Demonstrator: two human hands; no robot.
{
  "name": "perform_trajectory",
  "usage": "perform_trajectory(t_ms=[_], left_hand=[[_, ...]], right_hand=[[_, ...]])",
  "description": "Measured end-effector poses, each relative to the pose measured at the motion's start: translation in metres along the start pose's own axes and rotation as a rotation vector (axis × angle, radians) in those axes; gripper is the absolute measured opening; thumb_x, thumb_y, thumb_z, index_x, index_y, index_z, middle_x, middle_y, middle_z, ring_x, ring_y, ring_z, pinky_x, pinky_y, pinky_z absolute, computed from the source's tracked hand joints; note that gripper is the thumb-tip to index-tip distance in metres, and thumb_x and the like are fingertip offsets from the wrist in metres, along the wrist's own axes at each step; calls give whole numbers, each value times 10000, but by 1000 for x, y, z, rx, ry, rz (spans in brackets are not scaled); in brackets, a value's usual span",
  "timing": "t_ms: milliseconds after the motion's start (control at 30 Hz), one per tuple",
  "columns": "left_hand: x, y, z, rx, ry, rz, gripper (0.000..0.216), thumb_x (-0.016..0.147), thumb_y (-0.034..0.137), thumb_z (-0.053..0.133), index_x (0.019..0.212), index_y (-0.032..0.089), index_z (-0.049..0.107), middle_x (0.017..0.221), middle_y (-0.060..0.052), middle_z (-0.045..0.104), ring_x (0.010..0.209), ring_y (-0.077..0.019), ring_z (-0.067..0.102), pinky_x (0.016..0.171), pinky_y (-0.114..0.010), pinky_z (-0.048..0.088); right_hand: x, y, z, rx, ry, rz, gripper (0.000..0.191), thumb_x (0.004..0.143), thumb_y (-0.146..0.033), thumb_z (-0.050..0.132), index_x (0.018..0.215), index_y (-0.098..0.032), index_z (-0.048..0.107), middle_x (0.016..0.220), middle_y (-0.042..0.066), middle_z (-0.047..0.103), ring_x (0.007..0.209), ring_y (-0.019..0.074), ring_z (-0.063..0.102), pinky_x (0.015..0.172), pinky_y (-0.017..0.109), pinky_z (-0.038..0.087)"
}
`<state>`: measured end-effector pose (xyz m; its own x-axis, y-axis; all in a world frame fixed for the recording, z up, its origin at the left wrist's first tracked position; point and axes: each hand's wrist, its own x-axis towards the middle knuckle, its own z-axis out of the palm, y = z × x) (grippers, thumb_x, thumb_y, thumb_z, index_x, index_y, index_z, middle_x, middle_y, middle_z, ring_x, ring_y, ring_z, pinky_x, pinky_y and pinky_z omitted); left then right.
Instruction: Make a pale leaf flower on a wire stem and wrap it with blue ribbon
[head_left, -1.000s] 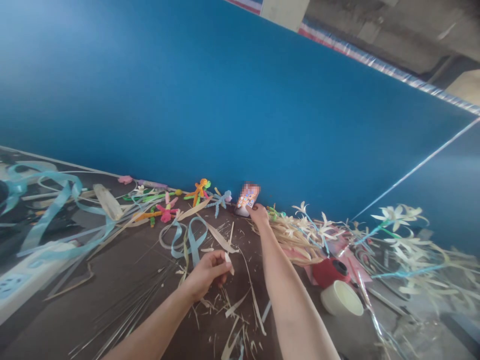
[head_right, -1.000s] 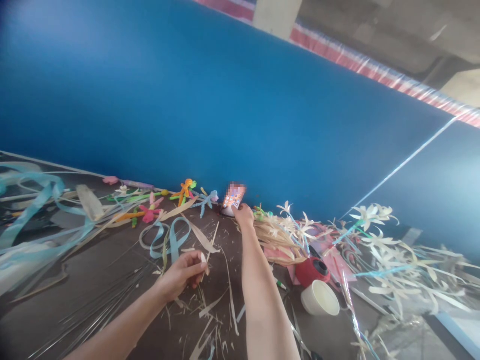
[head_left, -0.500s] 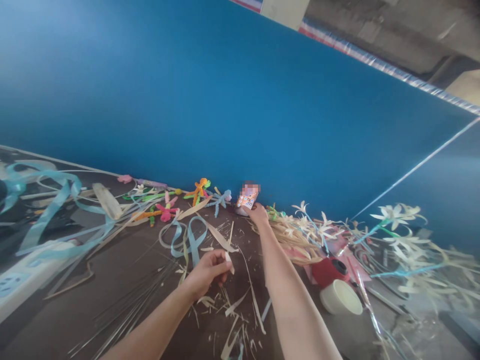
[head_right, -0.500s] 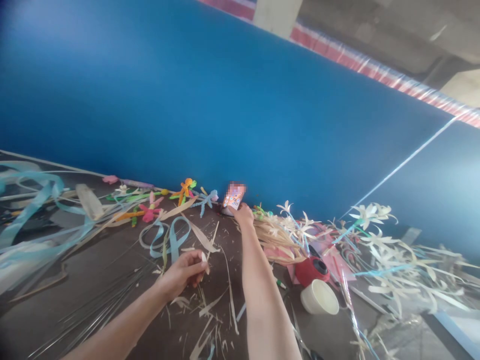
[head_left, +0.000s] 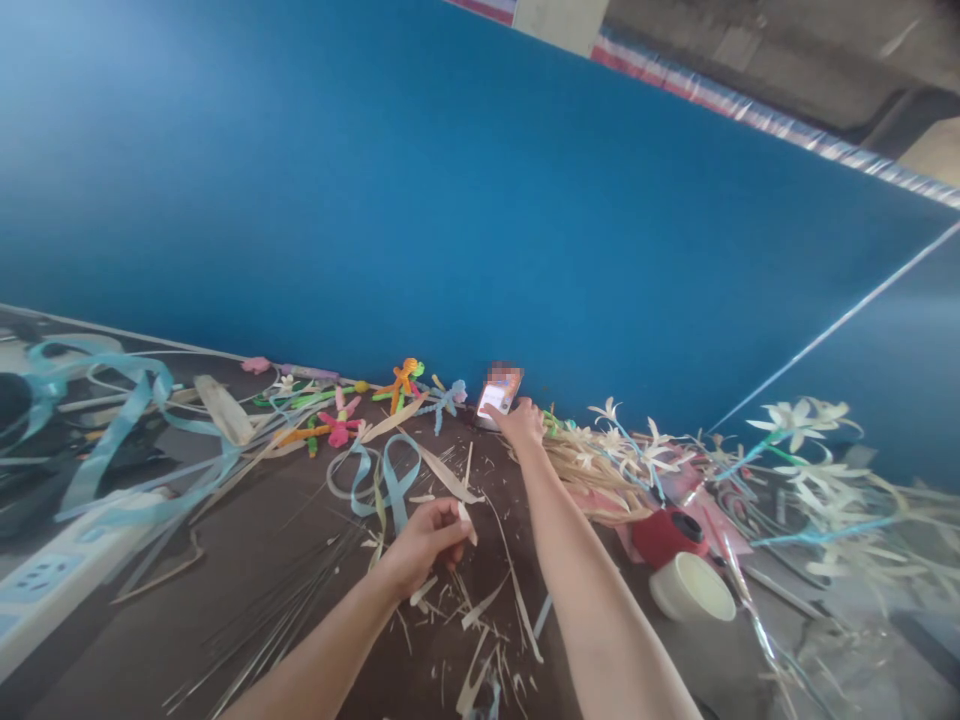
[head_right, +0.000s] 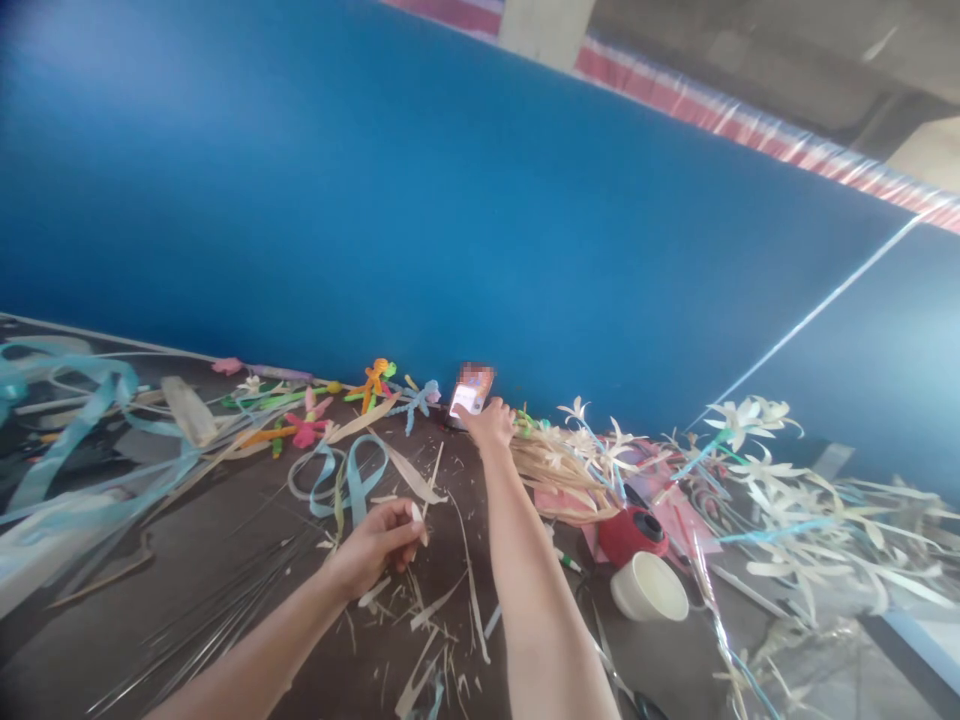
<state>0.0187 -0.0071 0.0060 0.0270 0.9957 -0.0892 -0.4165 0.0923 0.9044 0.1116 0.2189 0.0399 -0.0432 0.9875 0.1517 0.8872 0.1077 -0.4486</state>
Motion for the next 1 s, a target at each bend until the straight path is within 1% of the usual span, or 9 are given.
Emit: perform_trajectory(t_ms=[133,200,300,433,600,700,767,900,1000], left_hand=[[0,0,1,13,-2,-13,209,708,306,652,680,151,513,529,28,541,403,-57,441,354,-152,342],[-1,1,1,18,-7,-20,212,709,308,651,681,149,513,510,32,532,397,-56,437,356,-154,339],[-3,2,3,7,8,-23,231,698,318,658,672,150,502,561,17,569,405,-56,448,364,-161,337],[-5,4,4,11,35,3,237,691,328,660,674,160,492,568,25,568,402,-54,435,364,-163,309],[-7,8,4,77,82,13,252,681,364,658,678,165,503,489,44,506,387,-56,406,382,-169,292],[-8,11,5,131,98,43,254,696,386,635,666,158,527,461,47,470,392,-60,400,404,-180,306],[-8,13,6,159,109,61,261,713,401,610,663,153,547,486,34,489,405,-64,414,415,-188,321],[-8,14,7,224,107,70,271,747,406,568,669,147,582,495,27,505,418,-66,432,425,-185,338],[-7,13,7,261,109,69,233,724,380,603,694,149,607,493,31,507,443,-72,456,432,-181,356]], right_hand=[[-23,5,-25,60,110,-82,796,636,-631,524,1245,-154,336,1216,152,447,1146,334,340,931,440,260],[-38,11,-35,97,172,-165,719,670,-569,528,1226,-146,357,1161,143,484,1101,320,376,919,429,274],[-66,24,-46,138,228,-321,532,705,-425,545,1141,-138,446,1057,130,538,1016,301,437,875,411,323],[-111,40,-55,176,184,-422,347,702,-280,552,1031,-172,524,978,93,572,941,265,493,833,381,370],[-177,63,-73,232,41,-501,182,729,-238,538,908,-219,564,795,23,598,780,198,551,726,315,417],[-216,86,-85,216,-38,-452,61,771,-237,512,785,-239,571,676,-11,584,657,167,553,640,276,417],[-239,104,-90,210,-32,-374,123,803,-254,486,694,-234,539,586,-24,544,565,151,526,579,259,403],[-274,131,-95,226,118,-218,238,800,-322,501,604,-225,407,544,-25,462,512,146,471,533,259,389],[-290,143,-99,243,182,-161,185,808,-297,482,653,-229,407,604,-8,489,574,159,498,578,274,411]])
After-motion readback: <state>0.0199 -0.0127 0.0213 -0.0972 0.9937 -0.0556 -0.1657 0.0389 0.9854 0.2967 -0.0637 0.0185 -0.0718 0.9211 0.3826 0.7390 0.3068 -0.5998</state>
